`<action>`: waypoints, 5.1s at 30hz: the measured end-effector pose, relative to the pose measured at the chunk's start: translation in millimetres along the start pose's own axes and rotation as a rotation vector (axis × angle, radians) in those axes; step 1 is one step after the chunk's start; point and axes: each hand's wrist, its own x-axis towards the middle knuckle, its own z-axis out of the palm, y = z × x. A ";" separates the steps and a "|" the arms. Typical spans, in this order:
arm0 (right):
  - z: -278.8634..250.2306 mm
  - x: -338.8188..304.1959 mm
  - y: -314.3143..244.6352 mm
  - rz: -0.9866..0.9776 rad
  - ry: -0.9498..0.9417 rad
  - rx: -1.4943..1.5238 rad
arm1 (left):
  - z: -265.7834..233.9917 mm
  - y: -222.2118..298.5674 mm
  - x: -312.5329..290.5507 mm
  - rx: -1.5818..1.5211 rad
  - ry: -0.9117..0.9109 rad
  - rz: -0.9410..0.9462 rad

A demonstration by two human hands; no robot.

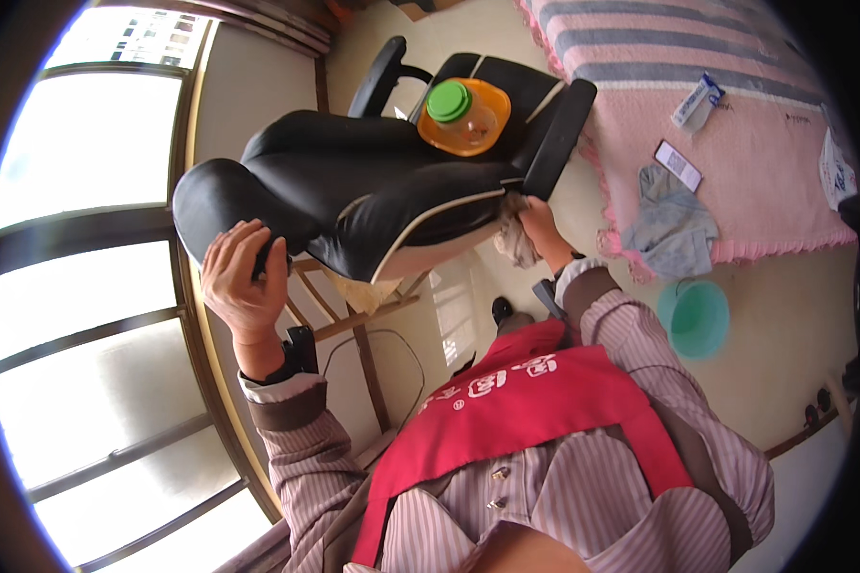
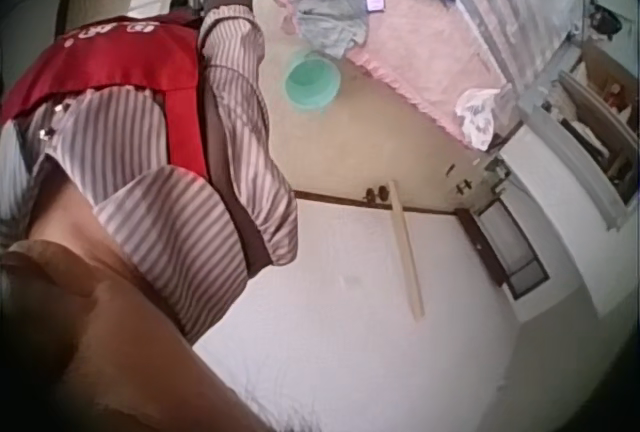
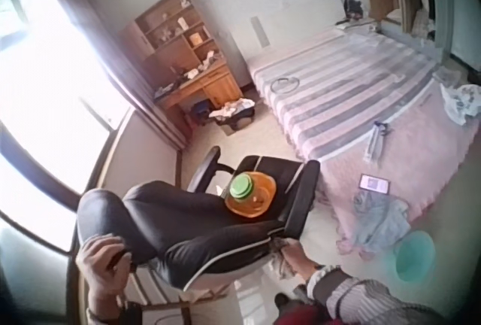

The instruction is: The person wipes a black office chair with a cloth, cleaning the seat, backrest, armrests, and underside. They move a yellow basin from the chair to a nearby wooden chair and continue wiping the chair's base and frame.

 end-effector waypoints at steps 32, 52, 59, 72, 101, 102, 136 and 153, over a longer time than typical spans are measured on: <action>76.2 -122.9 -139.5 -0.320 -0.859 -0.167 | 13.6 -15.3 -10.7 -0.004 0.027 -0.053; -33.3 -84.3 -104.2 0.532 -0.648 0.837 | 51.9 100.1 -76.1 -0.531 0.054 0.281; -50.1 -94.5 -128.0 0.452 -0.653 1.010 | 155.5 184.8 -157.0 -0.973 -0.741 -0.587; -79.7 -112.9 -69.7 -0.449 -0.033 -0.680 | 145.7 193.1 -132.8 -1.730 -0.828 -0.932; 114.2 -111.8 -55.5 -1.057 0.061 -0.420 | 75.0 33.1 -80.3 -0.750 0.082 -0.037; 108.4 -104.6 -29.7 -0.852 0.180 -0.393 | 75.9 30.5 -78.4 -0.702 0.078 -0.010; 30.6 1.4 -0.4 -0.119 -0.054 -0.630 | 91.6 40.0 -30.4 -0.360 -0.218 0.087; -127.0 168.4 -16.8 -0.683 0.338 -1.310 | 89.2 38.6 -18.3 -0.346 -0.333 0.022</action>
